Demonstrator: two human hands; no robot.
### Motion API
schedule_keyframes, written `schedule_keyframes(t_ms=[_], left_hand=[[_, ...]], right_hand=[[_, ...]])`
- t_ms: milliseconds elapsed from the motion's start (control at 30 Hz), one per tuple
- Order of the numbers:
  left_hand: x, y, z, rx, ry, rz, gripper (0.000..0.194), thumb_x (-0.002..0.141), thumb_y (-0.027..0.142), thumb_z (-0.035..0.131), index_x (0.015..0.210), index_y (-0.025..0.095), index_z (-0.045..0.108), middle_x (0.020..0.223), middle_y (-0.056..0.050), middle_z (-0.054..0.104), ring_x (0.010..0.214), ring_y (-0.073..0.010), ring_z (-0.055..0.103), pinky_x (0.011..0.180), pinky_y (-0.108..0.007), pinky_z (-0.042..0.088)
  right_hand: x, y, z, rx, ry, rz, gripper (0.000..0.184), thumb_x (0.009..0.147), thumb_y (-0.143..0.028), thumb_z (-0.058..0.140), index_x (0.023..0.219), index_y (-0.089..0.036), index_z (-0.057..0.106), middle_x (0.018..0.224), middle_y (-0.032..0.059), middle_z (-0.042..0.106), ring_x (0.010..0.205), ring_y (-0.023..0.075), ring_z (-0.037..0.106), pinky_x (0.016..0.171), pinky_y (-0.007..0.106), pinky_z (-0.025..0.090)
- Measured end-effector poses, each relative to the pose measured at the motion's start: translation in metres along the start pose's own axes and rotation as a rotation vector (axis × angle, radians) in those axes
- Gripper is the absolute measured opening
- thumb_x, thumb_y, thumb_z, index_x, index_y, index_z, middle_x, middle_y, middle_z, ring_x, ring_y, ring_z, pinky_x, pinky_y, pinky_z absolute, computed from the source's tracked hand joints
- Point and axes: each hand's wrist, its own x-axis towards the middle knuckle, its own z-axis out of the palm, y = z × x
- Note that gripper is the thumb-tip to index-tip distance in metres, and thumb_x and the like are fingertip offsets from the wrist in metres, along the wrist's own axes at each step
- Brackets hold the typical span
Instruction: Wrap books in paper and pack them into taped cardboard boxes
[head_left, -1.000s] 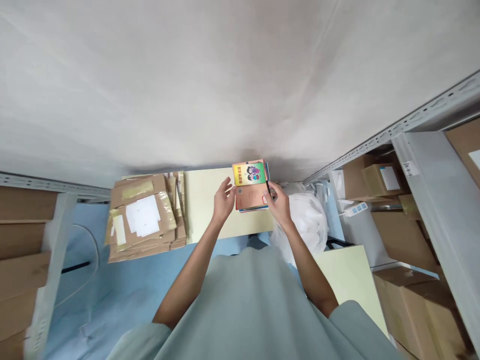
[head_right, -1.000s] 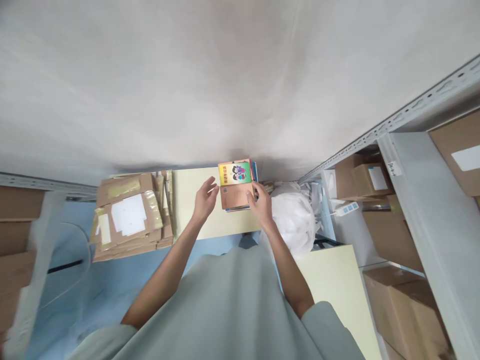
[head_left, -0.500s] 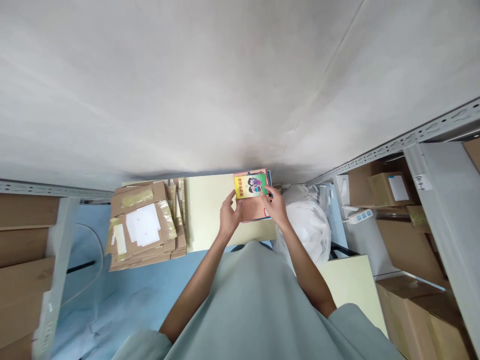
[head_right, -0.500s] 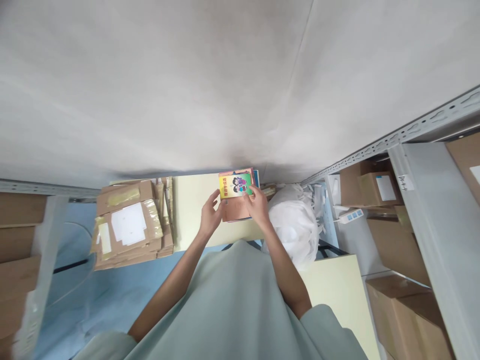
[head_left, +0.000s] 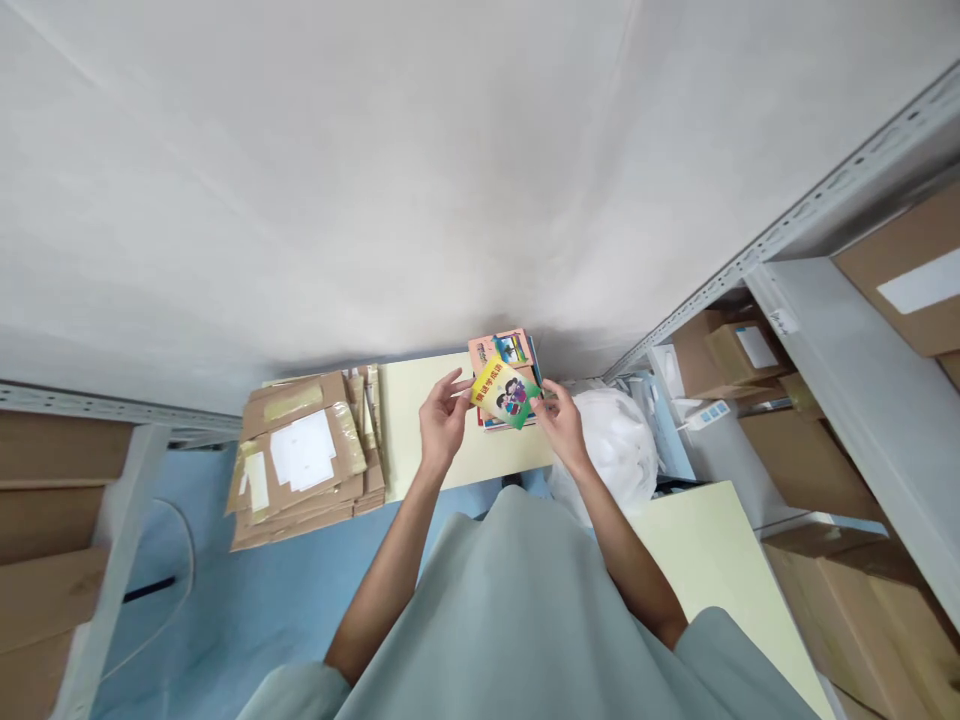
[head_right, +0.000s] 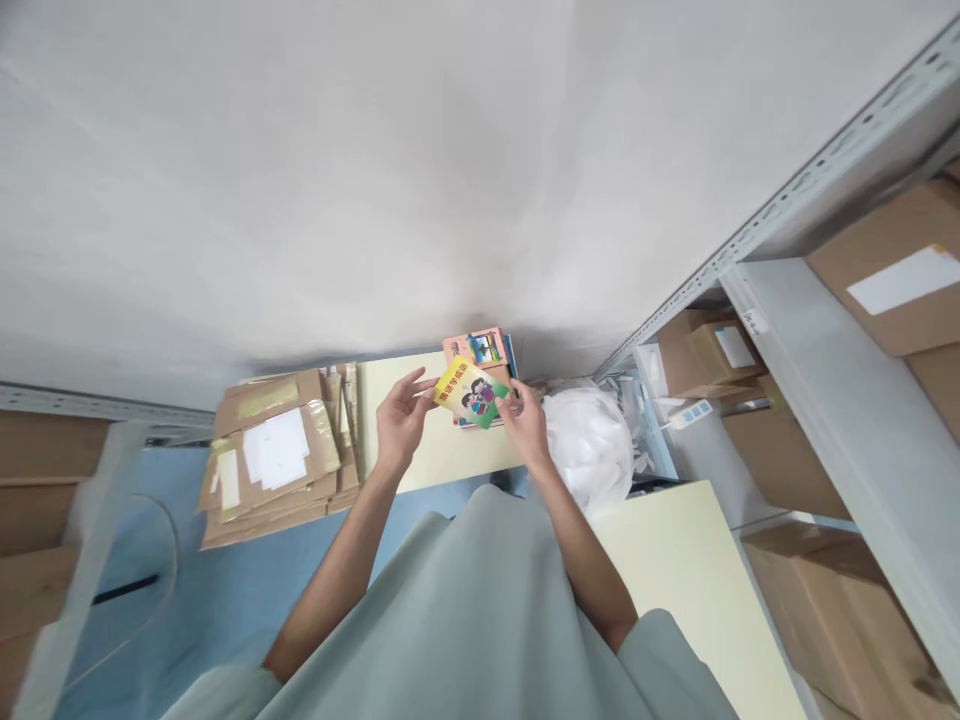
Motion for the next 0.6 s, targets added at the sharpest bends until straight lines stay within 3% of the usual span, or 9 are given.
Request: schedule_keyframes(t_ms=[167, 267, 400, 600], left_hand=[[-0.040, 0.022, -0.003, -0.055, -0.173, 0.026, 0.069, 0.089, 0.071, 0.083, 0.129, 0.016, 0.076, 0.117, -0.019, 0.084, 0.111, -0.0321, 0.081, 0.091, -0.045, 0.069], [-0.076, 0.031, 0.004, -0.080, -0.233, 0.016, 0.065, 0.088, 0.066, 0.085, 0.130, 0.017, 0.076, 0.122, -0.017, 0.084, 0.108, -0.0303, 0.081, 0.092, -0.045, 0.068], [-0.134, 0.029, 0.020, -0.123, -0.328, -0.068, 0.058, 0.086, 0.058, 0.088, 0.128, 0.019, 0.076, 0.137, -0.016, 0.079, 0.106, -0.0280, 0.080, 0.092, -0.044, 0.068], [-0.221, 0.009, 0.044, -0.123, -0.546, -0.169, 0.052, 0.084, 0.051, 0.088, 0.125, 0.020, 0.078, 0.111, -0.010, 0.082, 0.112, -0.0279, 0.079, 0.105, -0.046, 0.064]], right_hand=[[-0.078, -0.012, -0.044, 0.005, -0.096, 0.034, 0.044, 0.088, -0.060, 0.080, 0.110, -0.021, 0.081, 0.100, 0.0083, 0.084, 0.080, 0.0233, 0.075, 0.079, 0.036, 0.062], [-0.140, -0.014, -0.064, 0.070, -0.118, 0.077, 0.041, 0.086, -0.059, 0.083, 0.100, -0.021, 0.079, 0.089, 0.0054, 0.081, 0.075, 0.0222, 0.075, 0.076, 0.035, 0.061], [-0.228, -0.012, -0.082, 0.064, 0.033, 0.116, 0.042, 0.089, -0.063, 0.081, 0.097, -0.022, 0.076, 0.092, 0.0061, 0.082, 0.081, 0.0252, 0.080, 0.080, 0.037, 0.062], [-0.346, -0.008, -0.103, 0.024, 0.320, 0.210, 0.044, 0.088, -0.068, 0.082, 0.096, -0.026, 0.077, 0.095, 0.0064, 0.084, 0.090, 0.0317, 0.082, 0.088, 0.046, 0.065]])
